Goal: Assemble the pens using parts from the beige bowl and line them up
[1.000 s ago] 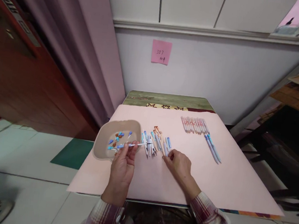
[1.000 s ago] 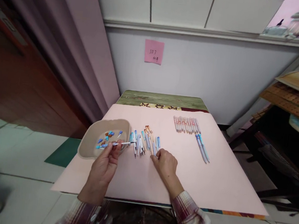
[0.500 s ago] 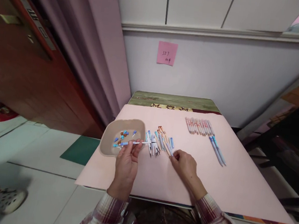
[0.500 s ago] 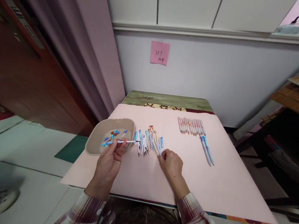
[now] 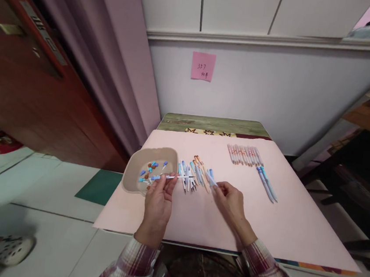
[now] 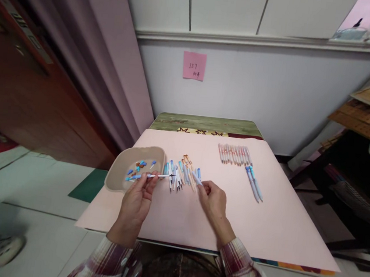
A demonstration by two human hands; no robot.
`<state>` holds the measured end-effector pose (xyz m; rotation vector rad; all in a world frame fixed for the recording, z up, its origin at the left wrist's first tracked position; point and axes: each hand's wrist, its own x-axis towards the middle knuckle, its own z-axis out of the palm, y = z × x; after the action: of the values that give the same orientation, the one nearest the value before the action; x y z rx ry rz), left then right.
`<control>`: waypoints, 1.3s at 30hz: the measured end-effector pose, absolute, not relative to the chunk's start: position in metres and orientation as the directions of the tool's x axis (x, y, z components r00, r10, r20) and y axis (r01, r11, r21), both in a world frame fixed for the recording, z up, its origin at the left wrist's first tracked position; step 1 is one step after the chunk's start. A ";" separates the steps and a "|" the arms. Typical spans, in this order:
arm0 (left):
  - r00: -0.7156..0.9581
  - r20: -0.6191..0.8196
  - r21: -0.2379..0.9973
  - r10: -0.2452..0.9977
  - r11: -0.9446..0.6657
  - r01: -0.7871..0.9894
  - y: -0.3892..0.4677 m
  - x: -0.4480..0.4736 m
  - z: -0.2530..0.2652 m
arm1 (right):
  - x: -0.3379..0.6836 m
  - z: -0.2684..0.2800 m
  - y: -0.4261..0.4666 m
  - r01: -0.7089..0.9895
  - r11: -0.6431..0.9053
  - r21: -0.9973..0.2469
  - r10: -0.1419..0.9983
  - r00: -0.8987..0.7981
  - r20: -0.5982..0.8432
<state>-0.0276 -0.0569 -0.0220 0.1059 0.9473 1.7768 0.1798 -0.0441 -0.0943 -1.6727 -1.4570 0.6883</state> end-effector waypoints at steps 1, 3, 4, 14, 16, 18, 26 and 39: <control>-0.428 -0.357 0.641 0.830 -0.115 -0.759 -0.057 -0.028 -0.022 | 0.181 -0.090 -0.047 0.487 0.019 -0.873 0.975 0.184 0.123; -0.429 -0.362 0.643 0.828 -0.112 -0.758 -0.057 -0.027 -0.023 | 0.185 -0.075 -0.054 0.385 0.103 -0.917 0.970 0.167 0.179; -0.430 -0.363 0.644 0.827 -0.112 -0.757 -0.057 -0.027 -0.024 | 0.186 -0.067 -0.058 0.363 0.145 -0.920 0.964 0.158 0.214; -0.379 -0.332 0.653 0.864 -0.080 -0.753 -0.058 -0.021 -0.025 | 0.182 -0.025 -0.078 0.447 0.350 -0.823 0.901 0.079 0.426; -0.370 -0.328 0.658 0.869 -0.071 -0.749 -0.059 -0.021 -0.023 | 0.182 -0.026 -0.076 0.446 0.353 -0.822 0.900 0.079 0.429; -0.357 -0.324 0.663 0.876 -0.058 -0.746 -0.060 -0.019 -0.022 | 0.182 -0.026 -0.076 0.445 0.352 -0.823 0.901 0.077 0.427; -0.319 -0.307 0.678 0.897 -0.029 -0.735 -0.060 -0.006 -0.020 | 0.183 -0.024 -0.076 0.425 0.335 -0.841 0.916 0.060 0.396; -0.181 -0.317 0.675 0.931 0.087 -0.733 -0.071 0.009 -0.009 | 0.179 -0.017 -0.084 0.435 0.422 -0.796 0.884 -0.004 0.467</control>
<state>0.0087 -0.0710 -0.0092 0.2927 0.8888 1.5218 0.1787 -0.0840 -0.0174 -1.1807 -1.6225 0.5338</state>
